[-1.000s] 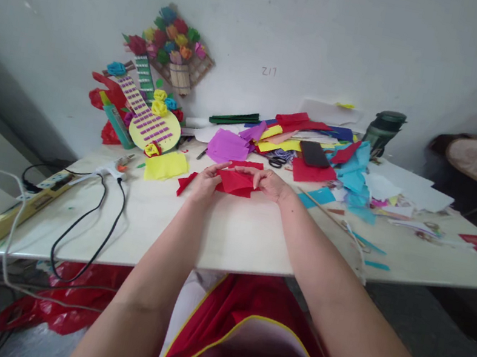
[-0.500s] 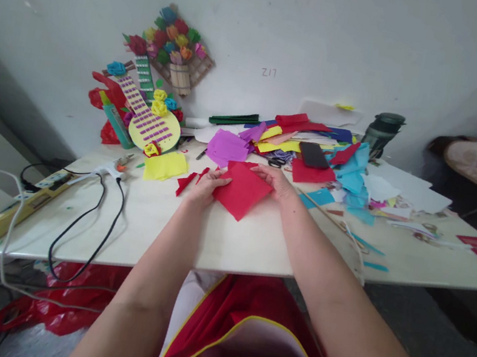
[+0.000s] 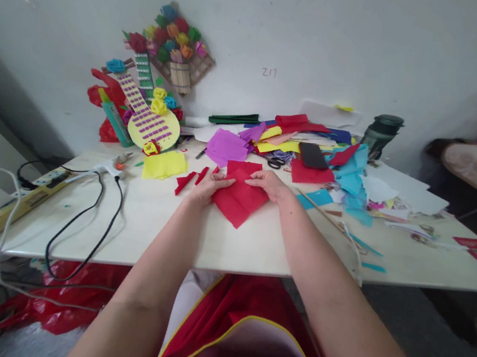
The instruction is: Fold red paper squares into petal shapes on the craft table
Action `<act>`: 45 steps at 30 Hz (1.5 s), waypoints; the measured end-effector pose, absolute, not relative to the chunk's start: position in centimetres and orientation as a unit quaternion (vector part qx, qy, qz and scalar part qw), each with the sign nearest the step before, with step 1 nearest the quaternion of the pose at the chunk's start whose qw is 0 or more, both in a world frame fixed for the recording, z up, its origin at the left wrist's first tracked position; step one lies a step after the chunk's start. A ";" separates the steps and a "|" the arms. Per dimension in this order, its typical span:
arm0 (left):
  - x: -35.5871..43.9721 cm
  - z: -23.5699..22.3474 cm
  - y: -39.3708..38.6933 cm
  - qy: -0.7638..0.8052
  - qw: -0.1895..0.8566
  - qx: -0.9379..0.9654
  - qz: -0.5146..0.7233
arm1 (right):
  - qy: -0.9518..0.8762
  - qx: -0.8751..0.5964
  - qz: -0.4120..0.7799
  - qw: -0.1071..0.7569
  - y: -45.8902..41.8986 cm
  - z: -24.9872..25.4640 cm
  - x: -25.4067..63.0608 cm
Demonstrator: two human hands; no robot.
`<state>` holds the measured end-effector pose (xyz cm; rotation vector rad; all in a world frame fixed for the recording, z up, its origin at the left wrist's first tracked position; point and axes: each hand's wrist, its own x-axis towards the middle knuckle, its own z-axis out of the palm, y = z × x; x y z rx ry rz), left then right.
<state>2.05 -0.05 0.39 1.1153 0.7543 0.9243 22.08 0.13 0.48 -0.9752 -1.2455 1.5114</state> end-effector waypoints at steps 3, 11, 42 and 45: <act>2.0 0.1 0.1 0.338 0.681 0.511 0.401 | -0.520 -0.400 0.602 0.455 0.4 0.2 22.0; 1.9 0.0 0.2 0.338 0.688 0.497 0.405 | -0.498 -0.419 0.579 0.491 0.5 0.4 22.1; 1.9 0.8 -0.2 0.307 0.690 0.482 0.445 | -0.527 -0.371 0.581 0.498 0.1 0.8 22.4; 2.0 0.9 -0.2 0.314 0.685 0.479 0.450 | -0.530 -0.379 0.577 0.493 0.1 0.8 22.5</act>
